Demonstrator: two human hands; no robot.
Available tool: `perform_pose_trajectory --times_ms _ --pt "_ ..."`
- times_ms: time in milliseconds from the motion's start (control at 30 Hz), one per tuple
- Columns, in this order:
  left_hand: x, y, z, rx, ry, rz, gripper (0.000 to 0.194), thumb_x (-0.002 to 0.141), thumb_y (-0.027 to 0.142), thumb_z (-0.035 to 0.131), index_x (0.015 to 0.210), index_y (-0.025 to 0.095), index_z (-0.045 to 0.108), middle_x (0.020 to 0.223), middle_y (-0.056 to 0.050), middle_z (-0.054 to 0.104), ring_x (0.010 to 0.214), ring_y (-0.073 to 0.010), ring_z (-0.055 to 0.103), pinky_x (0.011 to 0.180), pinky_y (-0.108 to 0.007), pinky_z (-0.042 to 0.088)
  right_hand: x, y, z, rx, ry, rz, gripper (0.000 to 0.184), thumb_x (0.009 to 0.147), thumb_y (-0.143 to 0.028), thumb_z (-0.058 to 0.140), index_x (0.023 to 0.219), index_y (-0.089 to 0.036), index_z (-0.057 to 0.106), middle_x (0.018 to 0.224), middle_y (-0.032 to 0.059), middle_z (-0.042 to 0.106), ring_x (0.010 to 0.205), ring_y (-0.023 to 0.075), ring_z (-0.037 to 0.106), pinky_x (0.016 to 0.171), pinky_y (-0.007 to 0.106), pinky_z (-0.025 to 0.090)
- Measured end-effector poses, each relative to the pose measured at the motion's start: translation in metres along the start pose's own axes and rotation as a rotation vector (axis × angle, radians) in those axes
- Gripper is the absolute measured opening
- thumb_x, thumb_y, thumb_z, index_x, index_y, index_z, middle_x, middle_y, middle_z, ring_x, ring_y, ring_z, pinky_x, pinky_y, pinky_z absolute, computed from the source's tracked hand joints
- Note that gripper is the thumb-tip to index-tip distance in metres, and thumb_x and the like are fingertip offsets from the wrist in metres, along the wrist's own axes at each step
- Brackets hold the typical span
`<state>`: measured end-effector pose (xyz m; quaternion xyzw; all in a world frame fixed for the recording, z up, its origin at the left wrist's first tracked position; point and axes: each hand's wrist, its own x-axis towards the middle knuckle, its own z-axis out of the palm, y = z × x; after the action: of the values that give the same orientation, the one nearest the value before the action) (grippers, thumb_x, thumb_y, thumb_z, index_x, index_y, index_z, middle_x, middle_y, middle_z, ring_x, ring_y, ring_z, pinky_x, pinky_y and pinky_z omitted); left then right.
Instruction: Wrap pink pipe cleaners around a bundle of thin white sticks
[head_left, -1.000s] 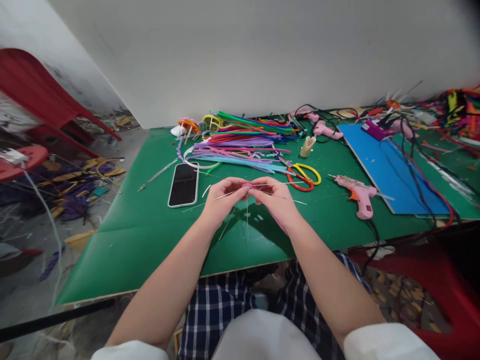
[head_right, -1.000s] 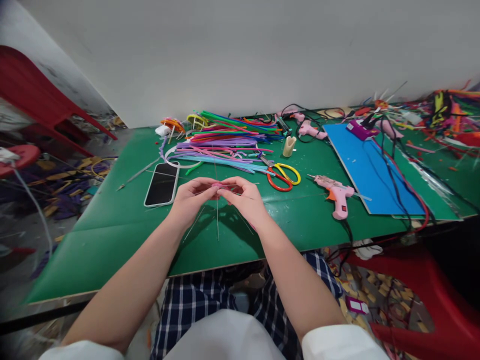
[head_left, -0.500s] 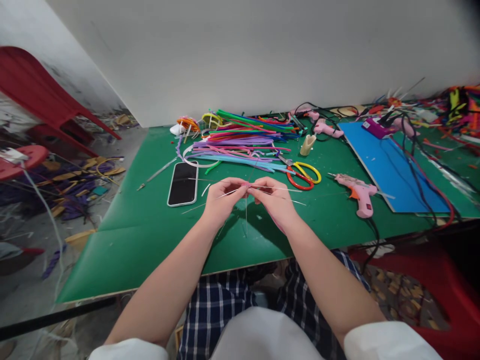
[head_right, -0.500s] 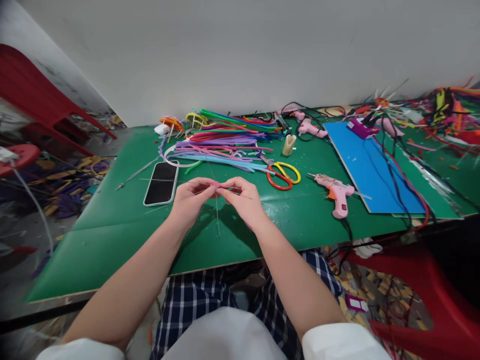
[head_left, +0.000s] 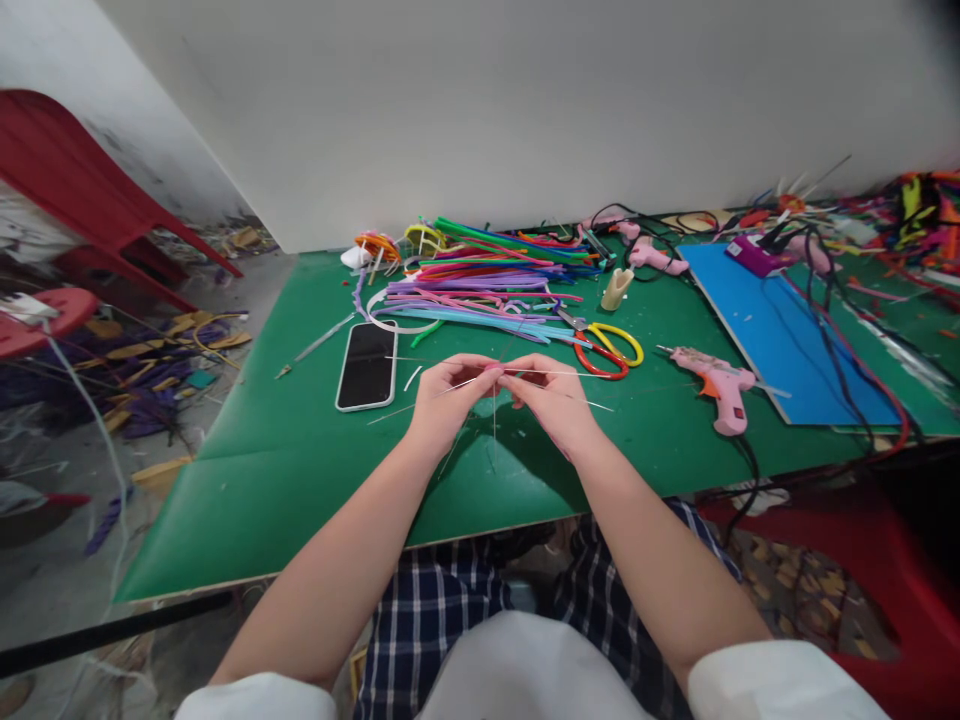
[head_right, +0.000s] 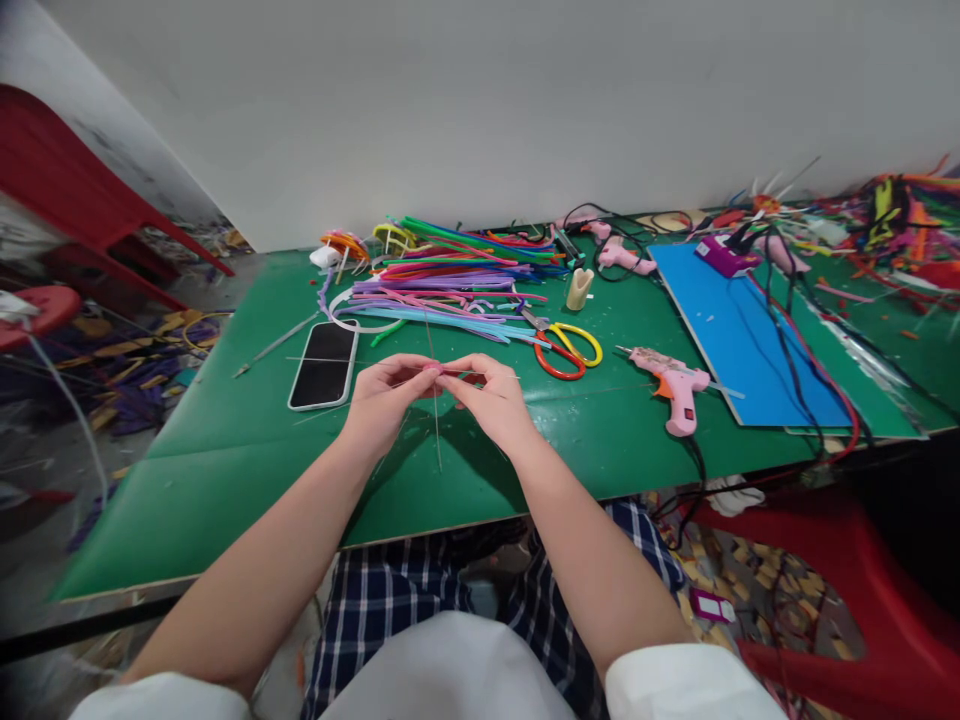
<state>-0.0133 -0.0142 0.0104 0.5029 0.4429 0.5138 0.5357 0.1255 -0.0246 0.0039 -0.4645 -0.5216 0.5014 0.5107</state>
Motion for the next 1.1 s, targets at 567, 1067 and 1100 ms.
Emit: perform_pose_trajectory --times_ms 567,1067,1100 --pt "-0.0001 0.0018 0.002 -0.035 0.035 -0.053 0.022 0.063 0.029 0.071 0.076 0.014 0.064 0.066 -0.001 0.065 0.063 -0.0116 0.061 0.066 -0.025 0.05 -0.0012 0.0006 0.0003 0.005 -0.015 -0.019 0.021 0.068 -0.032 0.065 0.086 -0.02 0.067 0.086 0.0036 0.064 0.073 0.0131 0.057 0.056 0.023 0.049" --pt "0.0002 0.0035 0.0007 -0.04 -0.004 -0.145 0.036 0.06 0.038 0.073 0.087 0.014 0.068 0.076 -0.005 0.069 0.07 -0.0149 0.063 0.071 -0.029 0.051 0.0013 -0.0015 0.0045 0.157 0.081 0.063 0.016 0.066 -0.029 0.067 0.077 -0.017 0.066 0.069 0.0008 0.063 0.055 0.0089 0.053 0.05 0.022 0.046" --pt "0.0001 0.0042 0.0005 -0.043 -0.014 -0.146 0.036 0.061 0.038 0.072 0.088 0.014 0.068 0.079 -0.006 0.069 0.072 -0.0153 0.063 0.072 -0.028 0.051 0.0019 -0.0014 0.0042 0.157 0.099 0.054 0.016 0.065 -0.03 0.067 0.076 -0.018 0.065 0.07 0.0006 0.063 0.055 0.0089 0.053 0.05 0.023 0.046"
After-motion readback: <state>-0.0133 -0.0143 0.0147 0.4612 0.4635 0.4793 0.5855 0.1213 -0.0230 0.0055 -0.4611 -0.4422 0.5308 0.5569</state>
